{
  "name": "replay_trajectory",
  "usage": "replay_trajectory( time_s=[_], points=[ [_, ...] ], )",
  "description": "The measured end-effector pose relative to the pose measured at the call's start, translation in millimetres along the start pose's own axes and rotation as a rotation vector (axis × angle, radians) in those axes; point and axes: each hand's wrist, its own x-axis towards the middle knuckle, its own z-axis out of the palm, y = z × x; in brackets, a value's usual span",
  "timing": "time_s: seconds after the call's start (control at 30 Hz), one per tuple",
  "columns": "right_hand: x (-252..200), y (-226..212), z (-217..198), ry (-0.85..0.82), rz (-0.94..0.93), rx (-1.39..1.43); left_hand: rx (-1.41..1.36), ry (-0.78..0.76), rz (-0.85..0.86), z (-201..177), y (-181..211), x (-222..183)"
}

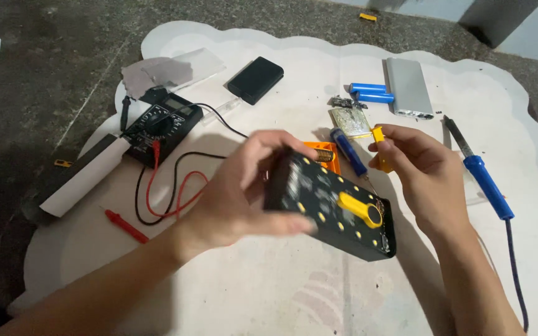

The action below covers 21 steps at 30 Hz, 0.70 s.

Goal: Repairing an electronic device by disassembling the casing and inspecting internal components.

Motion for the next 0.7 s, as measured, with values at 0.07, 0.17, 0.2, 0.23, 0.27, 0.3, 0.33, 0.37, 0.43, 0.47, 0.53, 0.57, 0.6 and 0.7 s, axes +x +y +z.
replay_trajectory(
  time_s=[0.07, 0.17, 0.2, 0.23, 0.27, 0.3, 0.33, 0.37, 0.43, 0.47, 0.53, 0.57, 0.6, 0.7],
  points=[
    [-0.6, 1.2, 0.5, -0.008, 0.013, 0.012, 0.065, -0.089, 0.000, 3.1, -4.5, -1.7],
    [-0.1, 3.3, -1.5, -0.004, -0.008, -0.140, 0.140, -0.213, -0.010, 4.0, -16.2, -4.1],
    [1.2, 3.7, -2.0, 0.009, -0.045, -0.301, 0.156, -0.250, -0.019, 2.9, -20.5, -4.3],
    [0.4, 5.0, -4.8, 0.009, -0.043, -0.301, 0.155, -0.250, -0.020, 1.7, -17.3, -3.5],
    [-0.2, 6.5, -7.2, 0.067, -0.069, -0.478, 0.238, -0.281, -0.041, -0.1, -14.0, -2.3],
    [-0.9, 7.9, -9.3, 0.125, -0.096, -0.656, 0.321, -0.311, -0.061, -1.9, -10.5, -1.2],
    [2.2, 15.3, -11.7, 0.122, -0.095, -0.656, 0.320, -0.309, -0.063, -4.9, -8.6, -0.8],
    [5.1, 22.7, -13.8, 0.084, -0.132, -0.726, 0.477, -0.335, -0.161, -7.9, -6.7, -0.7],
    [7.6, 35.4, -14.9, 0.045, -0.169, -0.797, 0.632, -0.360, -0.258, -11.1, -5.1, 1.4],
    [6.6, 40.7, -12.6, 0.078, -0.283, -0.909, 0.679, -0.396, -0.296, -11.6, -4.8, 2.0],
    [6.7, 47.5, -7.5, 0.106, -0.401, -1.017, 0.724, -0.428, -0.337, -13.6, -8.2, 2.1],
    [7.6, 48.9, -4.6, 0.052, -0.444, -1.025, 0.690, -0.442, -0.191, -15.1, -11.8, 1.5],
    [9.7, 50.4, -0.6, -0.001, -0.492, -1.030, 0.657, -0.455, -0.045, -17.4, -15.1, 0.8],
    [23.1, 62.9, 0.0, 0.031, -0.428, -1.215, 0.602, -0.254, -0.234, -9.4, 7.5, 11.0]
  ],
)
